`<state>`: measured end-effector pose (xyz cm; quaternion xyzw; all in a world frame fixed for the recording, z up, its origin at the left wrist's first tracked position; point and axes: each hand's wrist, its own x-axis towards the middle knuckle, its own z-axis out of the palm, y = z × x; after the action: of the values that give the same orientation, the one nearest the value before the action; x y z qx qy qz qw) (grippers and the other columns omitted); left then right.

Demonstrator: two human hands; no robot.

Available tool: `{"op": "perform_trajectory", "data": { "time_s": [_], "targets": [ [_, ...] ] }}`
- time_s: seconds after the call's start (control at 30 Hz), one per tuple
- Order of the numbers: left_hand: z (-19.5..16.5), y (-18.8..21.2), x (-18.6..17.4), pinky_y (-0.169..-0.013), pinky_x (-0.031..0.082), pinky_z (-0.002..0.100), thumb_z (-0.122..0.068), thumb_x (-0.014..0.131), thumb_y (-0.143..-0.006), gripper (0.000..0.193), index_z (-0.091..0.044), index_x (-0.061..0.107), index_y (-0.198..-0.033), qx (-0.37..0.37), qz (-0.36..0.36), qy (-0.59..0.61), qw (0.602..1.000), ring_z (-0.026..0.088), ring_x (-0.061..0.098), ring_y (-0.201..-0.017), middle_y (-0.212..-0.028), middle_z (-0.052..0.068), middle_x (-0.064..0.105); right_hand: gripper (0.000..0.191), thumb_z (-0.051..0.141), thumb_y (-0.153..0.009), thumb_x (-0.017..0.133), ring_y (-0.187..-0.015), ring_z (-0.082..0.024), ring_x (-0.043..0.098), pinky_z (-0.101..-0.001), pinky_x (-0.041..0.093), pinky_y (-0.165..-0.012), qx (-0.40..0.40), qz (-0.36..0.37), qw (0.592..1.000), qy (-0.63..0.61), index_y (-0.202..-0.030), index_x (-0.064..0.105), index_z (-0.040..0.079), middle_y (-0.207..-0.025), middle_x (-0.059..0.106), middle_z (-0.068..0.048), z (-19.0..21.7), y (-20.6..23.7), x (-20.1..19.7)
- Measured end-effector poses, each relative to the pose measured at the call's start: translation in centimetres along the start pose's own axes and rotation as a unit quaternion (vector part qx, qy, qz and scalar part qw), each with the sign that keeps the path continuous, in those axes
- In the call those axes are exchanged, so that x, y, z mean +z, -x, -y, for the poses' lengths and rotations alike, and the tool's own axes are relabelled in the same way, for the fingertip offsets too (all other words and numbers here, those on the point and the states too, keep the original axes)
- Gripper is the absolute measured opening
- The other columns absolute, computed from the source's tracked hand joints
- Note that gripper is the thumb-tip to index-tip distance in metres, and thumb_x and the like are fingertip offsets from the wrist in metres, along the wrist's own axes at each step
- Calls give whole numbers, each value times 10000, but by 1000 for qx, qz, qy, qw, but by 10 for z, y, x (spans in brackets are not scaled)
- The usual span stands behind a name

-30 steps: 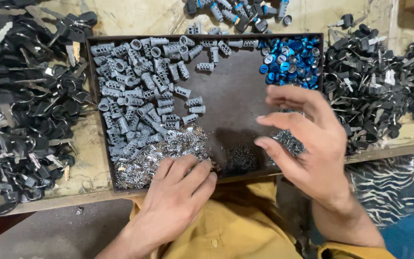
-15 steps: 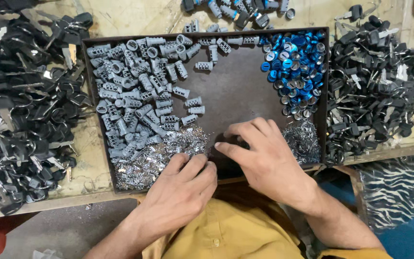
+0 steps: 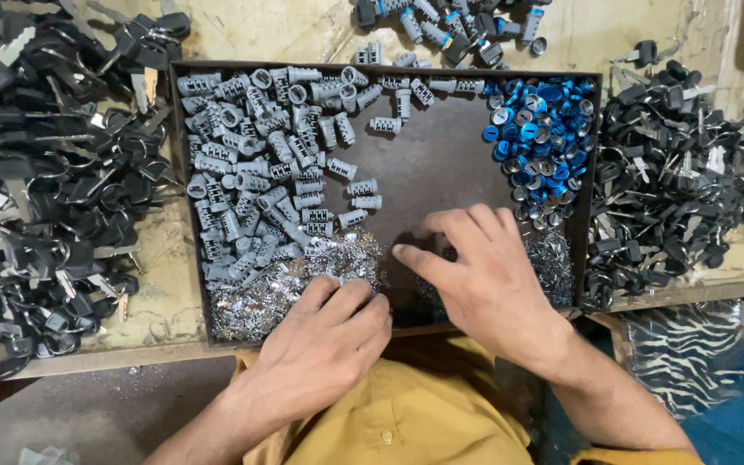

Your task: The person sits at a workbench assembling lock plug components. They pick a gray cylindrical plug housing from a tray, insert a small metal pin or key part into it, press a blue cap onto the end, and place the finished assembly back on the tray, repeating this cycle continuously.

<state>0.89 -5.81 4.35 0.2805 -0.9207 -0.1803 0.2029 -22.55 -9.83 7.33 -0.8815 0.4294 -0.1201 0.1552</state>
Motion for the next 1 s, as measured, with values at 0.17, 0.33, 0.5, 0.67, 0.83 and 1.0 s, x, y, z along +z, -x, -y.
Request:
{"op": "perform_trajectory", "data": {
  "time_s": [0.17, 0.33, 0.5, 0.67, 0.83, 1.0],
  "targets": [
    [2, 5, -2, -889, 446, 416, -184, 625, -760, 290, -8, 698, -979, -4, -4, 20, 1000, 271, 548, -1097, -1108, 98, 631, 442, 17, -702, 670, -1015, -291, 538, -436, 386, -836, -24, 15, 999, 23, -1113, 762, 150, -1135, 599, -72, 4, -10, 8],
    [4, 9, -4, -876, 444, 401, -178, 626, -756, 287, -3, 688, -975, -5, -22, 32, 999, 258, 553, -1071, -1087, 88, 626, 344, -13, -736, 693, -973, -272, 551, -430, 385, -824, 30, 3, 998, 46, -1021, 773, 162, -1099, 628, -43, -4, -5, -3],
    [4, 11, -3, -869, 442, 403, -172, 626, -752, 282, -5, 685, -972, -6, -27, 42, 999, 261, 553, -1067, -1075, 84, 623, 220, 34, -817, 737, -961, -271, 560, -427, 401, -827, 64, -44, 997, 3, -1013, 743, 134, -1064, 609, -35, -4, 3, -5],
    [2, 10, -2, -882, 440, 417, -172, 626, -769, 284, -9, 686, -994, -5, -37, 34, 999, 264, 551, -1087, -1085, 83, 622, 389, -22, -763, 692, -921, -276, 550, -426, 395, -784, 28, -15, 999, 9, -1107, 781, 134, -1051, 603, -72, 3, 1, 3],
    [1, 13, -2, -900, 449, 440, -160, 641, -759, 289, -11, 678, -1004, -12, -60, 41, 997, 281, 561, -1115, -1124, 97, 633, 286, -2, -779, 728, -941, -283, 560, -435, 399, -806, 45, -39, 997, 53, -1018, 767, 151, -1018, 607, -53, -3, -4, -1],
    [1, 17, 1, -905, 454, 446, -102, 691, -746, 315, -21, 689, -1050, -54, -117, 80, 988, 287, 586, -1094, -1167, 81, 651, 203, 65, -812, 795, -956, -287, 580, -408, 425, -817, 79, -80, 994, -14, -993, 716, 114, -1025, 615, -68, 5, 5, -4]
  ]
}}
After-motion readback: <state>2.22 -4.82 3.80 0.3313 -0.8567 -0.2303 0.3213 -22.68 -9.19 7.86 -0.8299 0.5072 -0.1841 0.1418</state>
